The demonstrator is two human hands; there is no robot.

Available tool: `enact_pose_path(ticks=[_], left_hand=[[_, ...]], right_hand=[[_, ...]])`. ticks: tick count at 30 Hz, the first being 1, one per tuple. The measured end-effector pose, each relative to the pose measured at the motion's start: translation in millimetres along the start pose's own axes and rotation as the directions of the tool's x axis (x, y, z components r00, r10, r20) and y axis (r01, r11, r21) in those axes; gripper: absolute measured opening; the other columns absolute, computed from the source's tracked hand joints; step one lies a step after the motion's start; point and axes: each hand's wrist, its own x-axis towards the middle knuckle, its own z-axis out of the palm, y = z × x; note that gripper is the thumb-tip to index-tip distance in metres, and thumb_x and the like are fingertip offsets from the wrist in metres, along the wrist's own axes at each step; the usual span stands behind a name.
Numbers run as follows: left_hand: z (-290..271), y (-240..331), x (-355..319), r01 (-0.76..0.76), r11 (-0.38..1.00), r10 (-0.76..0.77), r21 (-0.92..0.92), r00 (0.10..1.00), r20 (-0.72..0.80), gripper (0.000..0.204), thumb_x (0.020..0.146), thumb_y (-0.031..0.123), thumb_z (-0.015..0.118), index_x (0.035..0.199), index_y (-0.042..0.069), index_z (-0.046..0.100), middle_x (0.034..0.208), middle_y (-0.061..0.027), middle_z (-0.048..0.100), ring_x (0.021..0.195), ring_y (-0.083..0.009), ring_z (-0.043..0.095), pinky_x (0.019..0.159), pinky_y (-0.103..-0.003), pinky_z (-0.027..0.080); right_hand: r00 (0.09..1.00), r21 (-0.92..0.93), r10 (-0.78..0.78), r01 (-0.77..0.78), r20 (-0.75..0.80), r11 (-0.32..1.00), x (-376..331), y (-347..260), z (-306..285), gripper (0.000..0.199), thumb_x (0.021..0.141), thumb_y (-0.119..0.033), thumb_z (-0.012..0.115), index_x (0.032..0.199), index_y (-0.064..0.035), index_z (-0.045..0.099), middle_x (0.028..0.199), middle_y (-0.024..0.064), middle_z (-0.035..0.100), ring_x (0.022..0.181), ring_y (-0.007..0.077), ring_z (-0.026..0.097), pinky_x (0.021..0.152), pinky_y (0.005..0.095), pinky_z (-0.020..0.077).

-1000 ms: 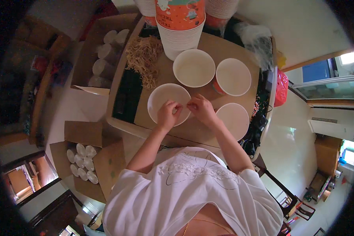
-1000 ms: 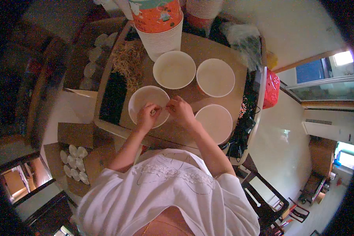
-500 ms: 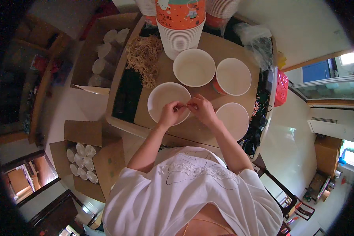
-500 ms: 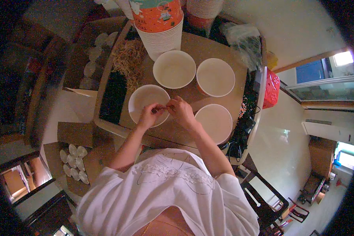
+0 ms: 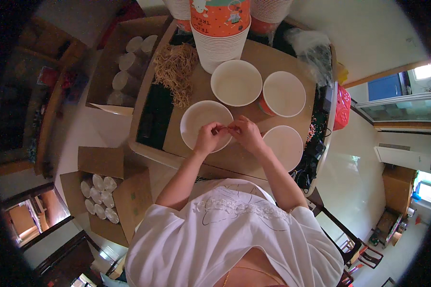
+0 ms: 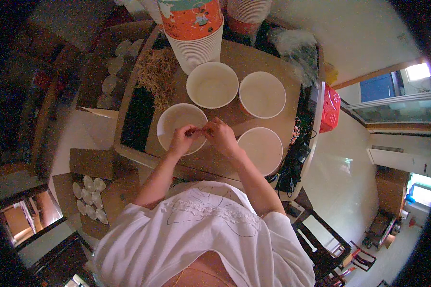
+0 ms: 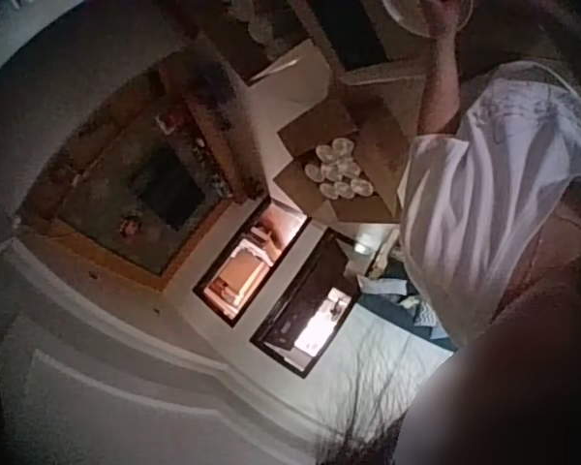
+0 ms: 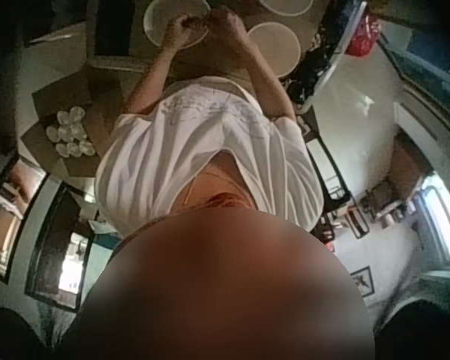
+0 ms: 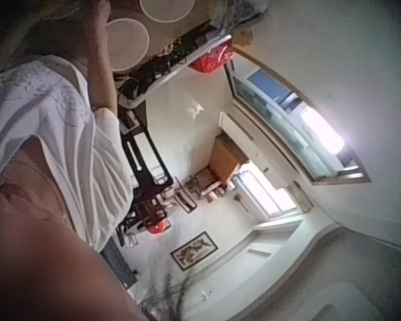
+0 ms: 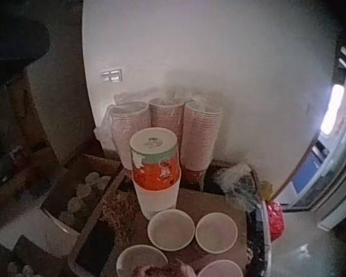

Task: The recorder is unpacking stacks of paper bowls from plastic sleeves and preparing them for packaging, including tying strings.

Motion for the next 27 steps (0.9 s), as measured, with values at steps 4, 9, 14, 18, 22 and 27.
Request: enact_pose_path(ticks=[4,9,14,18,22,27], left_hand=[[1.9,1.8,-0.1,-0.091,0.993,0.095,0.072,0.993,-0.068,0.013,0.077,0.01,0.066,0.087,0.002,0.062,0.079,-0.0051,0.065,0.069,-0.0099,0.058,0.061,-0.025,0.046],[1.3,2.0,-1.6,-0.135,0.985,0.143,0.104,0.987,-0.075,0.01,0.079,0.01,0.065,0.085,0.002,0.061,0.076,-0.0043,0.063,0.067,-0.0095,0.057,0.06,-0.025,0.045],[1.6,6.2,-4.8,-0.13,0.991,0.124,-0.026,0.98,-0.154,0.009,0.082,0.01,0.062,0.087,0.002,0.061,0.074,-0.003,0.061,0.066,-0.0081,0.055,0.059,-0.024,0.044],[-3.3,18.7,-9.0,-0.134,0.989,0.125,-0.062,0.984,-0.125,0.008,0.083,0.01,0.06,0.087,0.003,0.061,0.071,-0.002,0.06,0.063,-0.0071,0.055,0.057,-0.024,0.045],[-7.9,13.9,-7.5,0.132,0.977,-0.122,-0.168,0.99,0.067,0.012,0.082,0.014,0.058,0.09,0.005,0.061,0.066,-0.0079,0.061,0.06,-0.0116,0.06,0.056,-0.027,0.048],[5.7,8.1,1.9,-0.06,0.955,0.043,0.292,0.997,0.065,0.021,0.077,0.023,0.062,0.092,0.009,0.063,0.069,-0.0123,0.063,0.064,-0.0218,0.064,0.058,-0.033,0.049]], right_hand=[[0.988,0.195,0.149,-0.156,0.05,0.968,3.2,2.9,-0.7,0.016,0.078,-0.019,0.063,0.086,-0.0062,0.066,0.085,0.0132,0.061,0.076,0.0272,0.061,0.066,0.0348,0.0486],[0.961,0.189,0.202,-0.237,0.187,0.953,11.0,-4.1,-5.1,0.017,0.078,-0.019,0.063,0.089,-0.0071,0.067,0.086,0.0138,0.062,0.075,0.0264,0.062,0.065,0.0338,0.0485],[0.996,0.123,0.061,-0.068,0.061,0.99,6.1,5.2,-2.4,0.012,0.074,-0.016,0.065,0.082,-0.0072,0.066,0.079,0.0126,0.06,0.069,0.0274,0.06,0.062,0.035,0.0481],[0.997,0.11,0.044,-0.051,0.069,0.993,3.5,7.0,-2.6,0.011,0.073,-0.007,0.065,0.082,-0.0019,0.062,0.076,0.01,0.055,0.067,0.0198,0.057,0.061,0.0308,0.0461],[0.999,0.155,0.02,-0.026,0.037,0.988,1.1,4.4,-2.3,0.009,0.072,-0.01,0.064,0.079,-0.0045,0.063,0.077,0.0125,0.058,0.072,0.0283,0.059,0.063,0.0357,0.0484],[1.0,0.148,-0.012,0.008,0.029,0.989,1.2,1.0,-3.6,0.008,0.073,-0.008,0.062,0.079,-0.003,0.062,0.077,0.0139,0.057,0.073,0.0301,0.058,0.064,0.0369,0.0475]])
